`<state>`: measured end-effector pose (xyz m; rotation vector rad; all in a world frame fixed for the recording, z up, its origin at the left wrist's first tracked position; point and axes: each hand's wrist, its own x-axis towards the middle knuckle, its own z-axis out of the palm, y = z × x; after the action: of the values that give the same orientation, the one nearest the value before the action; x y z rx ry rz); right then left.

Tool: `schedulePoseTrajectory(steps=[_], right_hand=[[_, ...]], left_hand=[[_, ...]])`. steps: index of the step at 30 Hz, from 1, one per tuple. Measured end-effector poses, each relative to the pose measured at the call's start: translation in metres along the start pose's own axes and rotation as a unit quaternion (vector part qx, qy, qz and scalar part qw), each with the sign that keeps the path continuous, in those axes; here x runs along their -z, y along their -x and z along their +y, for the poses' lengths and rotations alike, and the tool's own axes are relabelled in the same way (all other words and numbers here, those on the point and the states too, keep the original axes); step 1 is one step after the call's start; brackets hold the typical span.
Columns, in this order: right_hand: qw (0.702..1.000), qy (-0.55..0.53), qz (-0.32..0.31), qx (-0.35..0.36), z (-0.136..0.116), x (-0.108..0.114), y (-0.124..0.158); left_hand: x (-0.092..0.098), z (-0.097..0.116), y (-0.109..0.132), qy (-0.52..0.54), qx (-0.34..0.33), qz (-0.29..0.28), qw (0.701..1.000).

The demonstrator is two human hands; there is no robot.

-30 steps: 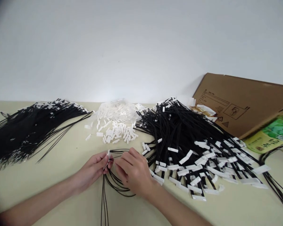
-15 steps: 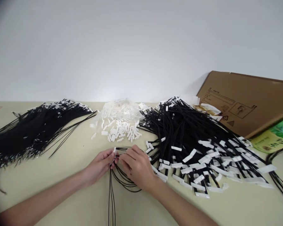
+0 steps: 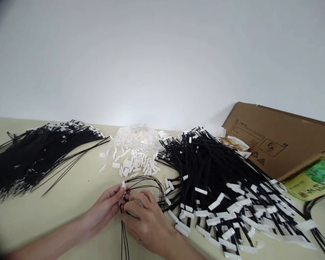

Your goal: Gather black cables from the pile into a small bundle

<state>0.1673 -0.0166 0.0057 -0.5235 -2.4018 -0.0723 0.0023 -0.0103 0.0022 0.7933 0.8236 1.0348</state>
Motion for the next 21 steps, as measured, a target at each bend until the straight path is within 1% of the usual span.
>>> schedulePoseTrajectory(steps=[4,7,9,10,11,12,13,14,15,16,17,18,19,20,21], right_hand=[[1.0,0.015,0.0,0.023,0.004,-0.006,-0.002],[1.0,-0.004,0.004,0.025,0.004,-0.009,0.0],[0.998,-0.054,0.016,0.012,0.003,-0.009,0.0],[0.995,-0.098,0.027,-0.006,0.001,-0.007,-0.001],[0.987,-0.154,0.039,-0.036,0.0,-0.003,-0.002],[0.971,-0.22,0.056,-0.08,-0.001,0.001,-0.004],[0.944,-0.291,0.069,-0.143,-0.002,0.007,-0.006],[0.906,-0.357,0.087,-0.211,-0.002,0.013,-0.009],[0.856,-0.42,0.114,-0.279,0.0,0.02,-0.011],[0.802,-0.471,0.159,-0.331,0.002,0.026,-0.012],[0.749,-0.508,0.209,-0.37,0.007,0.032,-0.013],[0.705,-0.529,0.252,-0.4,0.012,0.038,-0.013],[0.67,-0.536,0.295,-0.421,0.018,0.042,-0.012],[0.648,-0.53,0.33,-0.436,0.024,0.046,-0.011],[0.637,-0.515,0.358,-0.448,0.03,0.048,-0.009]], left_hand=[[-0.001,0.001,-0.001,0.013,-0.002,0.01,1.0],[-0.003,0.002,-0.001,0.017,-0.005,0.018,1.0],[-0.004,0.002,-0.001,0.014,-0.006,0.019,1.0],[-0.004,0.002,-0.001,0.01,-0.01,0.022,1.0],[-0.004,0.002,-0.001,0.005,-0.018,0.028,0.999],[-0.004,0.001,-0.001,-0.002,-0.028,0.037,0.999],[-0.004,0.001,-0.002,-0.009,-0.037,0.048,0.998],[-0.004,0.001,-0.002,-0.017,-0.045,0.058,0.997],[-0.003,0.0,-0.002,-0.024,-0.048,0.068,0.996],[-0.002,0.0,-0.002,-0.03,-0.047,0.076,0.996],[-0.001,-0.001,-0.002,-0.035,-0.043,0.081,0.995],[0.0,-0.002,-0.002,-0.042,-0.039,0.082,0.995],[0.0,-0.003,-0.002,-0.051,-0.037,0.079,0.995],[0.001,-0.003,-0.002,-0.062,-0.036,0.074,0.995],[0.001,-0.004,-0.001,-0.074,-0.037,0.069,0.994]])
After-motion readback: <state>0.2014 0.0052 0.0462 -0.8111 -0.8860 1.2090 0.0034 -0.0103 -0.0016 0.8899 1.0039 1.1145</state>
